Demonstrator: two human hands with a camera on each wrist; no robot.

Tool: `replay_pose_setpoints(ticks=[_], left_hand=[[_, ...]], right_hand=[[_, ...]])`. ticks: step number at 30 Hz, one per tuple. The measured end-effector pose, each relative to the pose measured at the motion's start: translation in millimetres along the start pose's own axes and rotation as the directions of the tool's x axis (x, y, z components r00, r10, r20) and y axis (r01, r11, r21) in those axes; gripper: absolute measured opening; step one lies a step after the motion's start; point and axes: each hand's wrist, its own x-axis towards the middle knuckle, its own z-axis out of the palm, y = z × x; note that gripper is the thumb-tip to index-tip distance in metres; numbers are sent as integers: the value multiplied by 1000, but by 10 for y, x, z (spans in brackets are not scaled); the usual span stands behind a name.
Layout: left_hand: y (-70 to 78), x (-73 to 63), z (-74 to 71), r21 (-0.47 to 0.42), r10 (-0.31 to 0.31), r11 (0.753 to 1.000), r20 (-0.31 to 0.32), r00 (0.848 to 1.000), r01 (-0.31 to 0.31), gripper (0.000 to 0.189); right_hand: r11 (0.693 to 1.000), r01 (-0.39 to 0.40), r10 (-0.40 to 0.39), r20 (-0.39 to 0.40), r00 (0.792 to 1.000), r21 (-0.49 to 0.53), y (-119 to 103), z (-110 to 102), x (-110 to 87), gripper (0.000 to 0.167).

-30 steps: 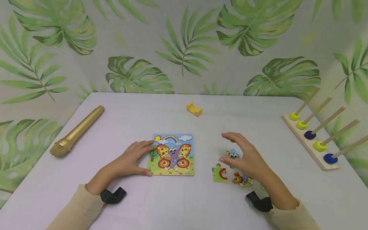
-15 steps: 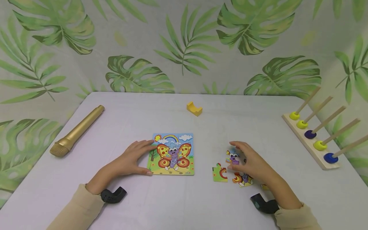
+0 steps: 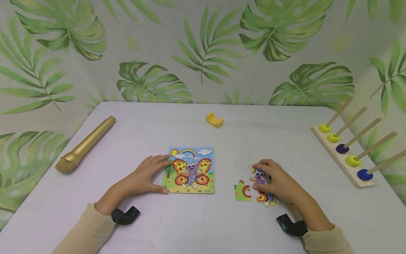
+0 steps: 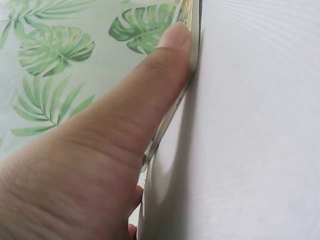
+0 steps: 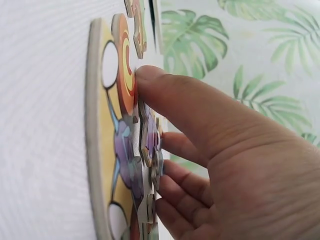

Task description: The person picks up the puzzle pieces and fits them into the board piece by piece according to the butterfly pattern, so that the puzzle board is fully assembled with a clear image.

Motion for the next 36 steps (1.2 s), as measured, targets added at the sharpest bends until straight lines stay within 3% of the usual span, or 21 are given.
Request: replay_pose_setpoints(ticks=[6, 14, 19, 23, 27, 36], left_hand=[[-1, -4, -1, 6, 1, 1000, 3, 1000, -1, 93], [2, -9, -17, -1, 0, 1000, 1, 1000, 0, 92], [2, -8, -12, 0, 1, 1000, 1, 1000, -1, 92], [4, -4, -7, 0, 9, 1000, -5, 1000, -9, 92], [1, -2, -2, 3, 15, 1000, -12, 1000, -15, 91], [-18, -5, 11, 6, 25, 1000, -25, 999, -25, 90]], right_hand=[[997, 68, -71, -83, 994, -40, -53, -17, 14, 60], [966, 257, -250, -196, 948, 11, -423, -42, 134, 60], [920, 387, -370, -193, 909, 55, -742, 35, 296, 60], [898, 436, -423, -155, 893, 61, -928, 147, 452, 59], [898, 435, -426, -114, 898, 73, -1052, 320, 601, 57], [941, 335, -334, -11, 942, 48, -1148, 670, 850, 54]])
